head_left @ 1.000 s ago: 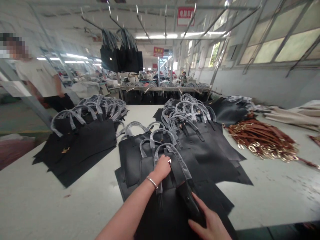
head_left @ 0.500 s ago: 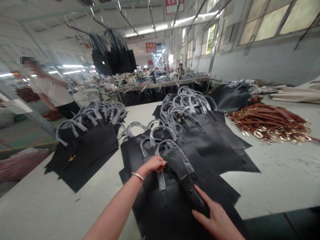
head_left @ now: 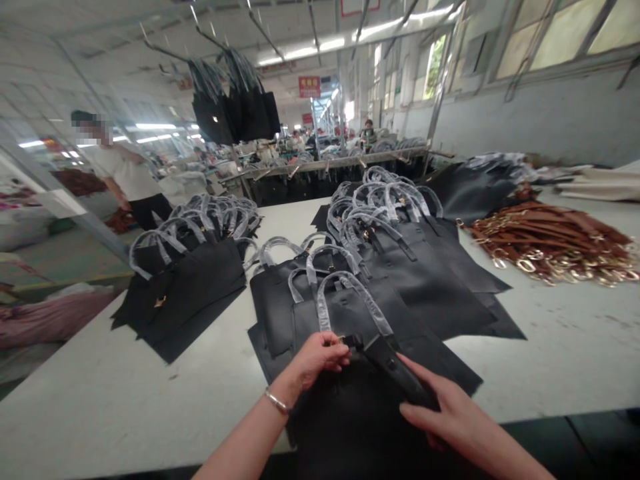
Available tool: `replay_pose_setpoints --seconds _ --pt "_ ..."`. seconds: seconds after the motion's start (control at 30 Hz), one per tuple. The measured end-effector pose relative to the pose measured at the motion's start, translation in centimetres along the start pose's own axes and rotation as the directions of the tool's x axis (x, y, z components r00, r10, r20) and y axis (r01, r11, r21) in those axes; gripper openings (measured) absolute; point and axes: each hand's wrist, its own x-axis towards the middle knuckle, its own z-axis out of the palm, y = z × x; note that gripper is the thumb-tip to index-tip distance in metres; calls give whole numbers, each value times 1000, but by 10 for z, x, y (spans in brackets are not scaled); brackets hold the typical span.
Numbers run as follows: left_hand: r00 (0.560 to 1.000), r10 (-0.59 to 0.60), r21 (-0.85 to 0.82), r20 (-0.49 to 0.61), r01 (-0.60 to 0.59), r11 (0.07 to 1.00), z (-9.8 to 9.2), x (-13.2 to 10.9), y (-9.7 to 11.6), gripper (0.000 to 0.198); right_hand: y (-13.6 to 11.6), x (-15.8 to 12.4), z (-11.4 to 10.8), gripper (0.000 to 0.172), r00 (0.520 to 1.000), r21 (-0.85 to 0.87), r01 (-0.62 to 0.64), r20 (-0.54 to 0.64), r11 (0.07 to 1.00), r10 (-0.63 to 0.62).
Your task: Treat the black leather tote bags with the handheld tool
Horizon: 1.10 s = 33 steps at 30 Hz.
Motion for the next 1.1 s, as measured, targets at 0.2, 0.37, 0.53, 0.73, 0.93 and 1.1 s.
replay_pose_setpoints --seconds 0.2,0.37,0.53,0.73,0.93,1.1 --pt "980 197 325 -26 -178 929 26 -16 -20 12 -5 0 4 81 997 92 -16 75 996 9" --pt "755 647 900 109 -351 257 30 -27 -44 24 -1 2 -7 84 988 24 3 -156 1000 1" --pt "645 723 950 246 -308 -49 24 -30 -66 25 22 -18 -27 90 975 72 -58 -212 996 72" --pt "721 690 991 71 -132 36 25 -31 -62 26 57 -51 -46 94 921 186 -103 -353 977 165" --pt "801 555 975 -222 177 135 13 -27 -39 52 82 -84 -73 91 804 206 -77 -565 976 183" --pt "918 247 913 -311 217 344 -12 -18 -18 45 100 -103 -82 90 708 230 -53 -677 972 199"
